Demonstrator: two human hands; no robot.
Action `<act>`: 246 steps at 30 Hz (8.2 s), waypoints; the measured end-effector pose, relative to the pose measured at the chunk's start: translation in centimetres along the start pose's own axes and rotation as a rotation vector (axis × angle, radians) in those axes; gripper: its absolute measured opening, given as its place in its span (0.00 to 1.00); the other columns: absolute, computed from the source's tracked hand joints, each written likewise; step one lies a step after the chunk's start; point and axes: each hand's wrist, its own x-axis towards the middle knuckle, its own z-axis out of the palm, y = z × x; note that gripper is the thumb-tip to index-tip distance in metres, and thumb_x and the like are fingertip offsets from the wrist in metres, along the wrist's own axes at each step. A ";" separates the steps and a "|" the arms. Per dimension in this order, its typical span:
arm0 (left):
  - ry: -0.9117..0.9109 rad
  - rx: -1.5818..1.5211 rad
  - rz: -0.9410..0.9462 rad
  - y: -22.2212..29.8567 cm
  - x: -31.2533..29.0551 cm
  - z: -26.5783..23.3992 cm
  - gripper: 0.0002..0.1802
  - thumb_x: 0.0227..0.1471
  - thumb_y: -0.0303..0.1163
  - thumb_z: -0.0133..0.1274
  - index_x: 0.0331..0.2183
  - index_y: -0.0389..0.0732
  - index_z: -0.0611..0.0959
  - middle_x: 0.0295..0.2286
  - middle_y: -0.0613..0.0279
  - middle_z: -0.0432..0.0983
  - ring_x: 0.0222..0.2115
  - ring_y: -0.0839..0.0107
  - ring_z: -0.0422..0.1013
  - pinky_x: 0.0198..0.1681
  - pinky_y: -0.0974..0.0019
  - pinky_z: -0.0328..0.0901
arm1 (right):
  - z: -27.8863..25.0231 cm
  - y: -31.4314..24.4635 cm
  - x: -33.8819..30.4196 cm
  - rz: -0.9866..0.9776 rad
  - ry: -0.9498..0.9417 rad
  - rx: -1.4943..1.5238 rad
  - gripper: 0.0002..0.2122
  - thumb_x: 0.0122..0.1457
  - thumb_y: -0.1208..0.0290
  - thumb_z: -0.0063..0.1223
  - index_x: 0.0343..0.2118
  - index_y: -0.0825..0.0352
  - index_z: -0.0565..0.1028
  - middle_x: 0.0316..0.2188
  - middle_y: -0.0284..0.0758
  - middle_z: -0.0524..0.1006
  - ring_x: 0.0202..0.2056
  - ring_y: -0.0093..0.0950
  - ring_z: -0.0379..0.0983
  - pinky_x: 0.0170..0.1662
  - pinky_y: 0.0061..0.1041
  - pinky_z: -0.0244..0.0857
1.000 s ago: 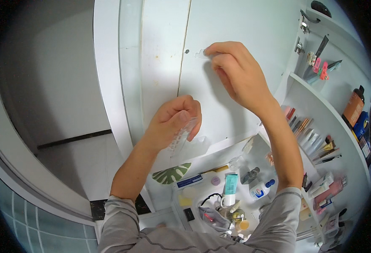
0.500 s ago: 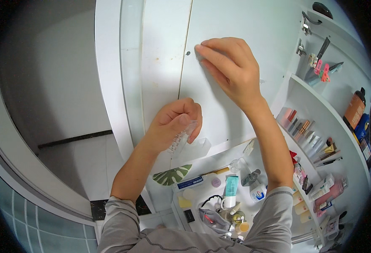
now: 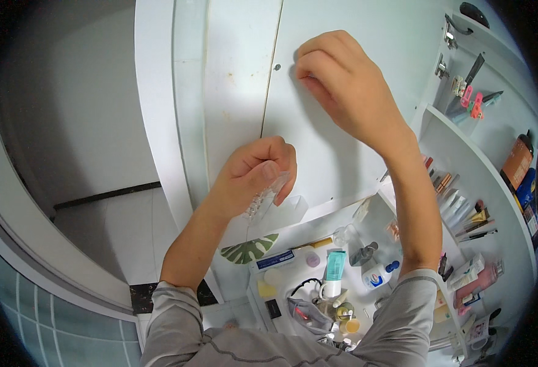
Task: The person installs clear plastic hooks inside a white bathroom cabinet. They peel off backing strips from the adhesive backs of the hooks and press them onto the cabinet door and interior wall. The person repeats this process for multiple hooks, ensuring they are aligned and securely attached.
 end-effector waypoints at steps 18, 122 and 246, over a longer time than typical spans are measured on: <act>-0.031 -0.039 -0.013 0.1 -0.2 -0.1 0.23 0.55 0.52 0.46 0.22 0.44 0.64 0.17 0.67 0.61 0.15 0.78 0.60 0.17 0.76 0.53 | 0.0 -0.1 -0.3 0.070 0.025 0.097 0.08 0.42 0.82 0.53 0.27 0.66 0.69 0.31 0.32 0.71 0.33 0.32 0.69 0.33 0.28 0.65; -0.026 0.000 0.015 0.0 -0.1 0.1 0.23 0.56 0.52 0.45 0.20 0.45 0.64 0.16 0.69 0.59 0.14 0.80 0.60 0.15 0.76 0.52 | -3.5 -1.1 -3.2 -0.273 -0.196 -0.125 0.12 0.35 0.73 0.51 0.26 0.64 0.65 0.25 0.32 0.64 0.28 0.28 0.66 0.27 0.23 0.64; 0.000 -0.344 -0.134 -3.7 -1.7 19.6 0.03 0.49 0.19 0.46 0.28 0.37 0.71 0.31 0.57 0.72 0.15 0.87 0.58 0.19 0.81 0.55 | -19.3 -20.2 -15.8 1.430 0.561 0.982 0.03 0.54 0.75 0.49 0.31 0.66 0.68 0.33 0.32 0.70 0.34 0.20 0.66 0.38 0.19 0.60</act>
